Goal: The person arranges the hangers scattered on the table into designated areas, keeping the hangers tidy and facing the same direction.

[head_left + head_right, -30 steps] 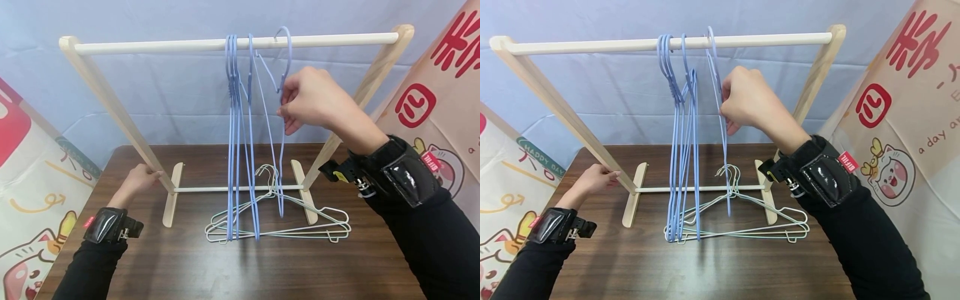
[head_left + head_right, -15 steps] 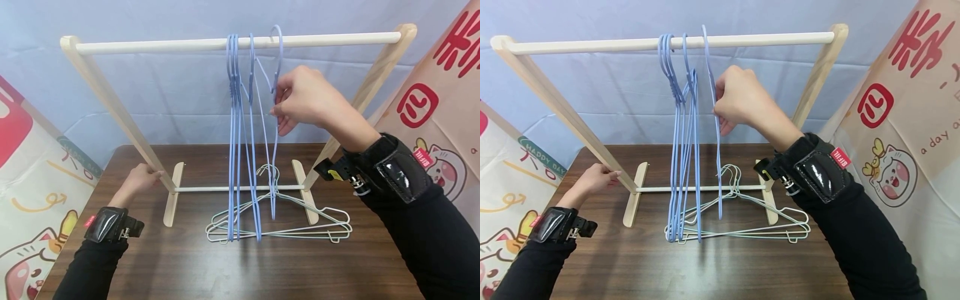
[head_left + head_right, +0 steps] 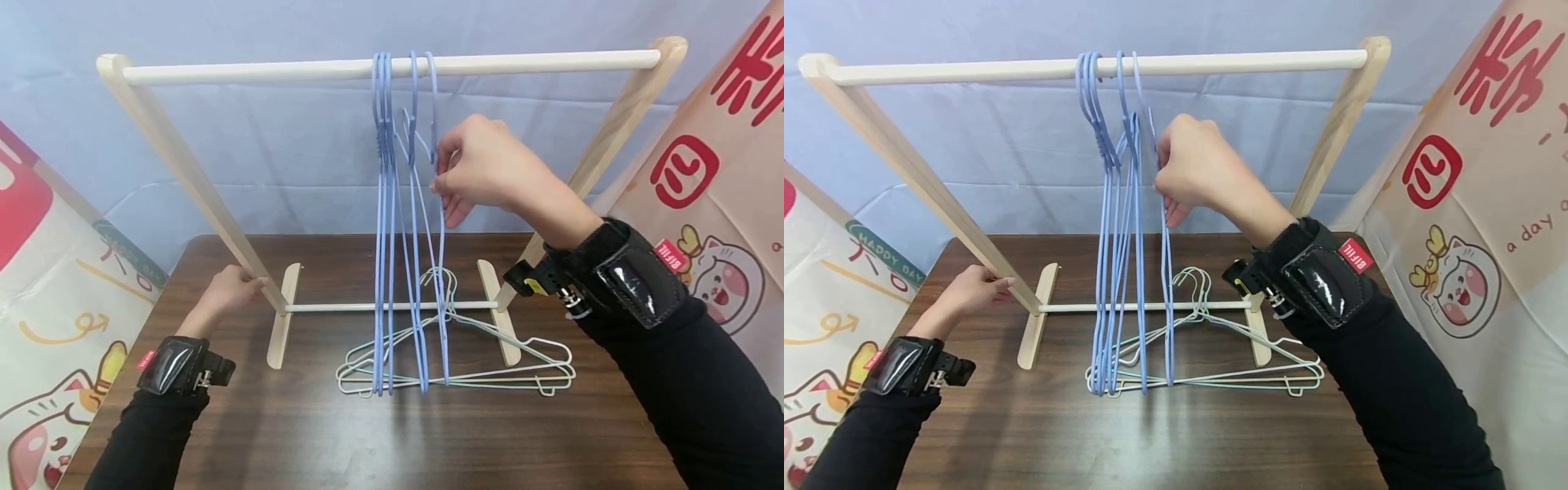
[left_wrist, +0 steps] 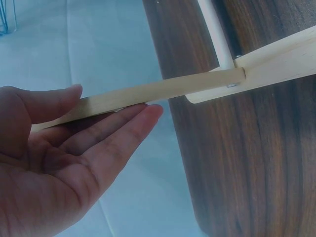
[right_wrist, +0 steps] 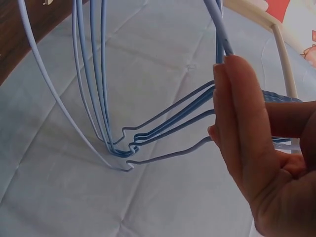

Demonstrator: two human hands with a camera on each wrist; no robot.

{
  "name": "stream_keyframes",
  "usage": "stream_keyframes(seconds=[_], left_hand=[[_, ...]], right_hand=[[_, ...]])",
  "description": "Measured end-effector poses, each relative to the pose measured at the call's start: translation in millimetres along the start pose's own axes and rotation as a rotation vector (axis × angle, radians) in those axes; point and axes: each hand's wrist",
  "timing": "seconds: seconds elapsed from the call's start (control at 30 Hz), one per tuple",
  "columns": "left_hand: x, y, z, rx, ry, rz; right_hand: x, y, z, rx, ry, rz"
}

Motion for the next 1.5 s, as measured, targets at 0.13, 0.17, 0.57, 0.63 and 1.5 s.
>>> stream_keyframes(seconds=[0.13, 0.17, 0.57, 0.63, 1.5], left_hand=[[0.6, -0.8, -0.9, 0.0, 0.0, -0.003], [0.5, -0.8, -1.1, 0.0, 0.001, -0.005], [-0.3, 0.1, -2.2, 0.0, 0.003, -0.007], [-0.3, 0.2, -2.2, -0.002, 0.002, -0.007], [-1.4, 1.8, -1.2, -0.009, -0.005, -0.03]], right_hand=[[-3, 5, 1, 0.003, -0.015, 0.036], [-3, 6, 2, 0.002, -0.019, 0.05], [-1, 12, 4, -0.01, -0.075, 0.111], [-1, 13, 4, -0.011, -0.083, 0.109], [12, 7, 2, -0.008, -0.072, -0.055]])
Point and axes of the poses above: each hand's wrist, its own z-axis towards the middle knuckle, its own y-axis out of the palm, x = y × z, and after that the axes turned 2 degrees about y, right-handed
